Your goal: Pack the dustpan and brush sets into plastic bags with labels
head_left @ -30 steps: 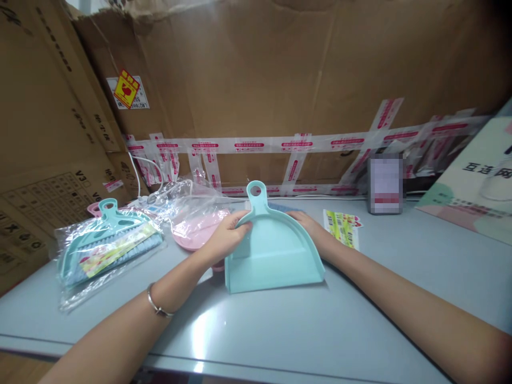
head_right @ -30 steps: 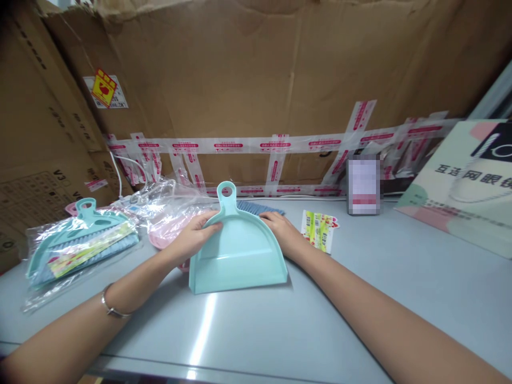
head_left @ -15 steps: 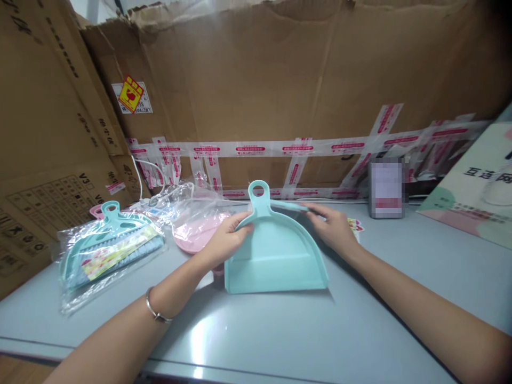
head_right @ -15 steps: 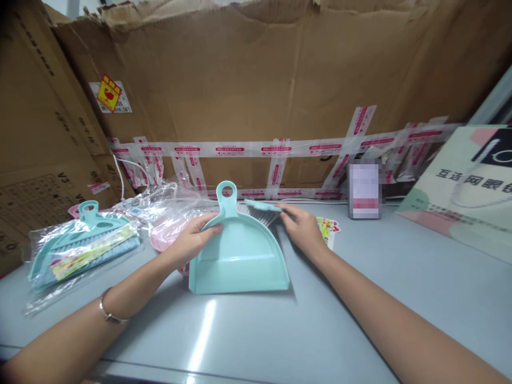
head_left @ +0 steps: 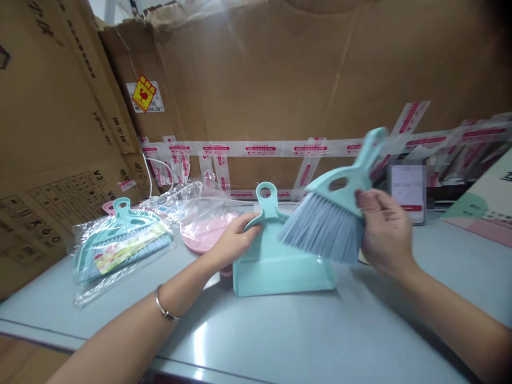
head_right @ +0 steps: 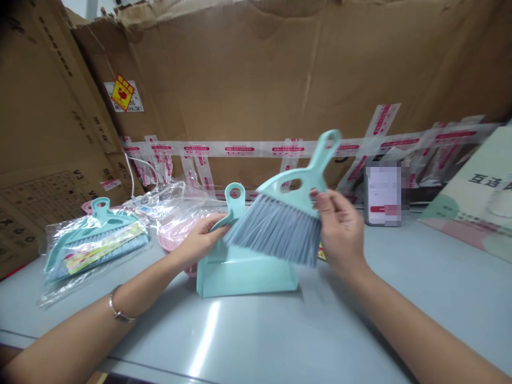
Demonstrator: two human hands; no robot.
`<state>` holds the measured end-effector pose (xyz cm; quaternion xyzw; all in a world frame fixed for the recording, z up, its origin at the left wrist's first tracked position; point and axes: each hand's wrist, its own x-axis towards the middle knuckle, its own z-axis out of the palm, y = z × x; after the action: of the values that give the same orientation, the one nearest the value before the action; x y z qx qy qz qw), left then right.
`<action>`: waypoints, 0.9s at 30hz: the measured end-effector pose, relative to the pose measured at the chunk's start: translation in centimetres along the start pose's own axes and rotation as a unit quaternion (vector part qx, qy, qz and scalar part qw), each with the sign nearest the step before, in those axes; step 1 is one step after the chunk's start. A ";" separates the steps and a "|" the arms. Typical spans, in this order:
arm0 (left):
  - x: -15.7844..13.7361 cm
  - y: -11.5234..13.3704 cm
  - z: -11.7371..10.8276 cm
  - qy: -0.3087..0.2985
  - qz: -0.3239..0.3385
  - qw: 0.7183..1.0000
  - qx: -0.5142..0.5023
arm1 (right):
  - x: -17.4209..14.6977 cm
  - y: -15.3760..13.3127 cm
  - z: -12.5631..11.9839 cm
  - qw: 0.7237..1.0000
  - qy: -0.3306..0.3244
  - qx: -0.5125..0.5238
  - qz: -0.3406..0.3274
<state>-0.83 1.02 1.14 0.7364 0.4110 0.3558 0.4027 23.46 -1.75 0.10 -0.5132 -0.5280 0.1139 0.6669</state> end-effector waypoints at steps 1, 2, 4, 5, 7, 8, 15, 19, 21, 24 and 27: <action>0.0 0.0 0.0 0.001 0.001 1.000 -0.003 | -0.8 -0.7 0.4 0.999 -0.029 -0.014 0.000; 0.0 0.0 0.0 0.000 0.002 1.000 -0.006 | -1.6 -1.3 0.8 0.997 -0.073 -0.036 -0.006; 0.1 0.1 0.0 0.001 0.000 1.000 -0.008 | -2.9 -2.4 1.5 0.981 -0.171 -0.091 -0.024; 0.1 0.1 0.0 0.005 -0.003 1.000 -0.008 | -3.5 -2.7 1.7 0.972 -0.204 -0.115 -0.030; 0.2 0.1 0.0 0.014 -0.007 1.000 -0.008 | -4.1 -2.9 2.0 0.961 -0.232 -0.149 -0.030; 0.2 0.1 0.0 0.015 -0.008 1.000 -0.010 | -4.3 -2.8 2.0 0.960 -0.229 -0.161 -0.026; -0.2 0.5 0.4 -0.003 0.020 0.999 -0.028 | -4.1 -2.4 1.7 0.959 -0.191 -0.210 -0.021; -0.4 0.7 0.6 -0.038 0.022 0.998 -0.048 | -4.2 -2.4 2.2 0.960 -0.160 -0.192 -0.123; -0.5 0.6 0.7 -0.051 0.022 0.997 -0.054 | -4.3 -2.2 2.6 0.960 -0.137 -0.185 -0.158; -0.6 0.6 0.9 -0.050 0.027 0.998 -0.039 | -4.7 -1.8 3.1 0.964 -0.127 -0.173 -0.154; -0.6 0.7 0.9 -0.049 0.031 0.998 -0.027 | -5.0 -1.6 3.4 0.969 -0.133 -0.157 -0.139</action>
<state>-0.05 -0.02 1.29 0.7540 0.3586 0.3426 0.4308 17.98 -4.01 -1.80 -0.5131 -0.6893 0.0025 0.5114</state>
